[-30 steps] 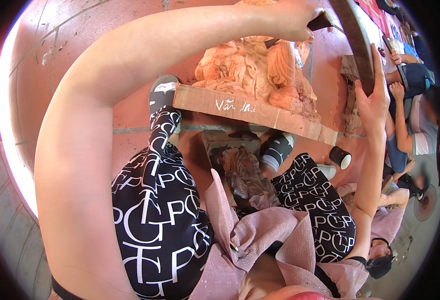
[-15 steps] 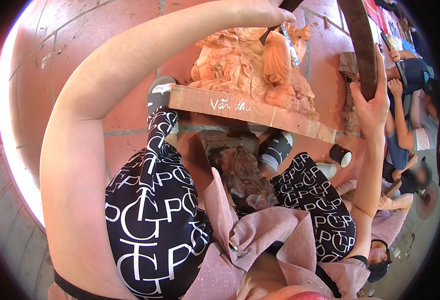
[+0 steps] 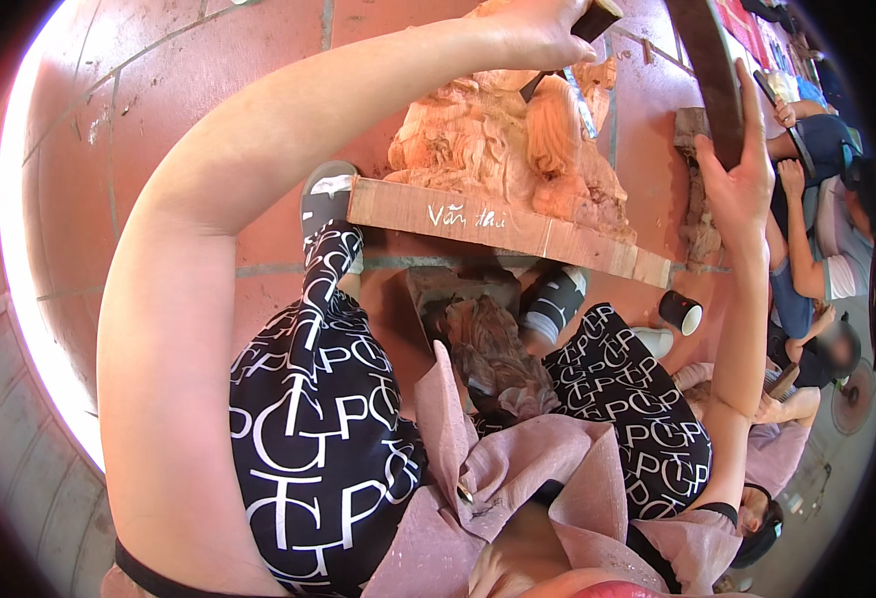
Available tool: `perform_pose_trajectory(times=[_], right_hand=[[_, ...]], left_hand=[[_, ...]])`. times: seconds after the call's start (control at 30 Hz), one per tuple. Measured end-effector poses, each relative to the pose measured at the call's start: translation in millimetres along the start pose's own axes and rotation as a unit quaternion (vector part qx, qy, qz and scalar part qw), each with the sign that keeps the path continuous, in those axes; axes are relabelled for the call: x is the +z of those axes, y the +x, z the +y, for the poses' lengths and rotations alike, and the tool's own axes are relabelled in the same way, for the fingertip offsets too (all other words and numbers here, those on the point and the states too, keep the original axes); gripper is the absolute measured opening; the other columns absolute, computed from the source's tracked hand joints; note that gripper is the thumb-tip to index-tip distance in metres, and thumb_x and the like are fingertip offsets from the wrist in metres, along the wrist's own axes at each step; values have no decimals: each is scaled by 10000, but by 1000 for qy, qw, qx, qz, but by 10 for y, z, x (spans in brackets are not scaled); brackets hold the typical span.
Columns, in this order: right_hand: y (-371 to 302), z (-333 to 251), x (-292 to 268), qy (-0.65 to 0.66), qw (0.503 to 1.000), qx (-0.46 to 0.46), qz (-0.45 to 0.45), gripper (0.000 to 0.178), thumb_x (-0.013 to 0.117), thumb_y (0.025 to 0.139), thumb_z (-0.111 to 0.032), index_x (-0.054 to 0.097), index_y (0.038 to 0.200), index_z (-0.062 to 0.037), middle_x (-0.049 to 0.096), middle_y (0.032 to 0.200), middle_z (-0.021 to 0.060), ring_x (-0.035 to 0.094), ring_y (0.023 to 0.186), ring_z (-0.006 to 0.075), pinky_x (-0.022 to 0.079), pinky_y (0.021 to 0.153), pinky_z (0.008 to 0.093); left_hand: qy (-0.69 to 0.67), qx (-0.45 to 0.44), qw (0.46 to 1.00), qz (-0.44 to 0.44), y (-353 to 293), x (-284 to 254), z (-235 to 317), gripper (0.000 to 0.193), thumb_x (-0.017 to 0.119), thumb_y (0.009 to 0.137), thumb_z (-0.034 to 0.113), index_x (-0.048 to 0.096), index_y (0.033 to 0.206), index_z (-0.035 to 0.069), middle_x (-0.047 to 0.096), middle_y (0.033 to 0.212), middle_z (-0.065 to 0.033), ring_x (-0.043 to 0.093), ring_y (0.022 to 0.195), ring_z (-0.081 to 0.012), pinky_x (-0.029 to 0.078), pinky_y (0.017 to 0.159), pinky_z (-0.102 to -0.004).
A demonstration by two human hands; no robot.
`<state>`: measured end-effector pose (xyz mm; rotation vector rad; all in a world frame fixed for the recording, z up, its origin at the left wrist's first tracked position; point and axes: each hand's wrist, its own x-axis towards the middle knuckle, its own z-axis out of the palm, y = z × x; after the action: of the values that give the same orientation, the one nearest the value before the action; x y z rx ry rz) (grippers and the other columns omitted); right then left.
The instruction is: The person carves a wooden block mounted on a base using a chisel and mallet. They repeatedly strike the chisel to shape the wood, occasionally adjusting the tool's position.
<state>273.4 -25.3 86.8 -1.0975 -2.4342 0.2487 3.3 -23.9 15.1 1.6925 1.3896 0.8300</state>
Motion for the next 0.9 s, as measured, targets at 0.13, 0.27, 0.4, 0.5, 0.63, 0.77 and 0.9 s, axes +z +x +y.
perform_pose_trajectory(times=[0.13, 0.27, 0.4, 0.5, 0.63, 0.77, 0.9], right_hand=[[137, -58, -81, -134, 984, 26, -115, 880, 567, 793, 65, 354, 1538, -352, 569, 1395, 153, 584, 1232, 367, 484, 1001, 419], [189, -21, -12, -55, 997, 8, -50, 836, 574, 816, 78, 340, 1563, -214, 505, 1493, 119, 476, 1388, 279, 368, 1138, 374], [257, -97, -86, -76, 990, 44, -106, 826, 576, 823, 61, 348, 1559, -237, 518, 1473, 138, 499, 1362, 310, 389, 1120, 382], [243, -23, -75, -85, 992, -15, -89, 834, 578, 817, 64, 355, 1556, -250, 537, 1449, 139, 537, 1317, 318, 414, 1093, 390], [246, -253, -27, -97, 983, 48, -149, 836, 586, 806, 66, 364, 1553, -236, 542, 1443, 143, 554, 1301, 305, 416, 1086, 387], [41, -162, 108, 44, 991, 13, -125, 824, 576, 792, 45, 396, 1531, -271, 598, 1369, 167, 623, 1201, 318, 482, 993, 376], [-510, -209, 155, 247, 928, 217, -175, 766, 645, 788, -13, 405, 1512, -75, 664, 1092, 80, 619, 941, 150, 499, 886, 320]], left_hand=[[69, -64, 996, 10, -63, -81, 123, 579, 687, 844, 265, 483, 1377, 165, 658, 1185, -236, 651, 1106, -399, 506, 956, -477], [21, -54, 998, -22, -13, -135, 93, 610, 699, 835, 277, 469, 1387, 156, 655, 1205, -239, 644, 1125, -402, 506, 965, -475], [-25, 25, 995, 90, 39, 70, -191, 623, 735, 812, 233, 468, 1359, 98, 663, 1147, -243, 665, 1067, -392, 524, 920, -467], [-42, 69, 990, 112, 239, 124, -498, 585, 758, 800, 175, 485, 1304, 55, 667, 1045, -205, 678, 941, -325, 546, 829, -426], [-240, 13, 969, 58, 216, 80, -811, 466, 755, 825, 70, 522, 1228, 46, 608, 892, -31, 603, 800, -123, 536, 727, -319], [-202, 42, 969, 135, -80, -51, -1111, 378, 741, 844, 40, 530, 1157, 59, 610, 884, -22, 614, 806, -118, 531, 741, -298], [-278, -19, 952, 127, -302, -281, -958, 310, 718, 863, 11, 531, 1103, 70, 624, 924, -31, 653, 870, -138, 544, 774, -292]])
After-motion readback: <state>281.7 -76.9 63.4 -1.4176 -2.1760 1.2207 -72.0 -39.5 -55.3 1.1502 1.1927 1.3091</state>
